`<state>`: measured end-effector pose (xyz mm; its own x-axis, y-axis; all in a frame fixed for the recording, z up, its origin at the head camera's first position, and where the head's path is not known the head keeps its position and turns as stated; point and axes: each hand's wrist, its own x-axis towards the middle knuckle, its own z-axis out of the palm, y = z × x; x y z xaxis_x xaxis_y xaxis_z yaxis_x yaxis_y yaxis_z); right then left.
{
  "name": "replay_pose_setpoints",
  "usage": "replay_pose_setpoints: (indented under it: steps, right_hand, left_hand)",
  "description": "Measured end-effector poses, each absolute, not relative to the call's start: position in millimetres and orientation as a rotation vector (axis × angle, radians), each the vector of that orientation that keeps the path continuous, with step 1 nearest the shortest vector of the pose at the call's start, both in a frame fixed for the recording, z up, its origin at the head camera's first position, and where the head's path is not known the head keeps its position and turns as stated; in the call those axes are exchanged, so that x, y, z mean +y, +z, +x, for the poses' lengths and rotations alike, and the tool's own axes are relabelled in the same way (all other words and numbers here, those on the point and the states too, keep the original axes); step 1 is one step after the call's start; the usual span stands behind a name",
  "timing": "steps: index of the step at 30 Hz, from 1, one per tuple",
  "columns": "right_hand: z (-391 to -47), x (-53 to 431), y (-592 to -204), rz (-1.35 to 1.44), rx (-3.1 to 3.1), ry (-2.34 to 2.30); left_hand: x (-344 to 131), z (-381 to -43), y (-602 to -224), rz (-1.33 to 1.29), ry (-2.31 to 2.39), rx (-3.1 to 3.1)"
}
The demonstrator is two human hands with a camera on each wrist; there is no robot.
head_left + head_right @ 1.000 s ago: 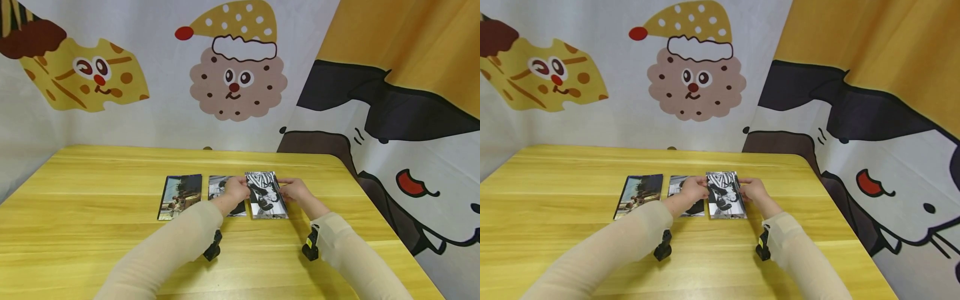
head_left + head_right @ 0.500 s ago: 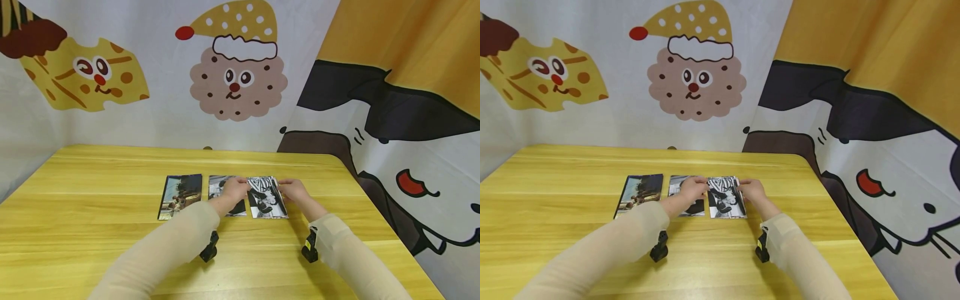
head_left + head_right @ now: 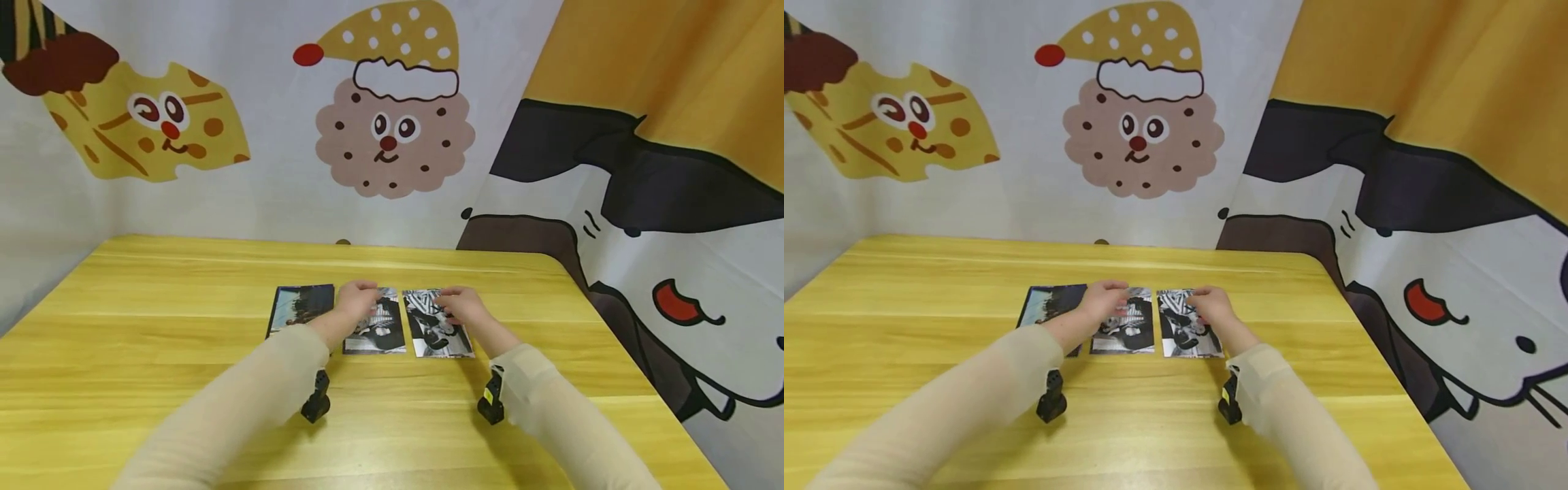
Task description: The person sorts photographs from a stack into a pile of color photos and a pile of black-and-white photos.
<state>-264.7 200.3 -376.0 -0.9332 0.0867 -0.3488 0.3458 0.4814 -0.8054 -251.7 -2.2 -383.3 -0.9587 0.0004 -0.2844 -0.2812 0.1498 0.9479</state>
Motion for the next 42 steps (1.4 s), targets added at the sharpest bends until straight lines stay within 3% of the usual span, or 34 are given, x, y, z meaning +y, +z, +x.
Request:
replay_pose_setpoints:
  steps: [14,42]
  right_hand:
    - [-265,167,-382,0.269,2.383,-1.452]
    - [-262,153,-384,0.263,2.134,-1.597]
  left_hand:
    - [-38,-248,-393,-0.386,1.822,2.300]
    - [-50,-241,-390,-0.387,1.760,2.291]
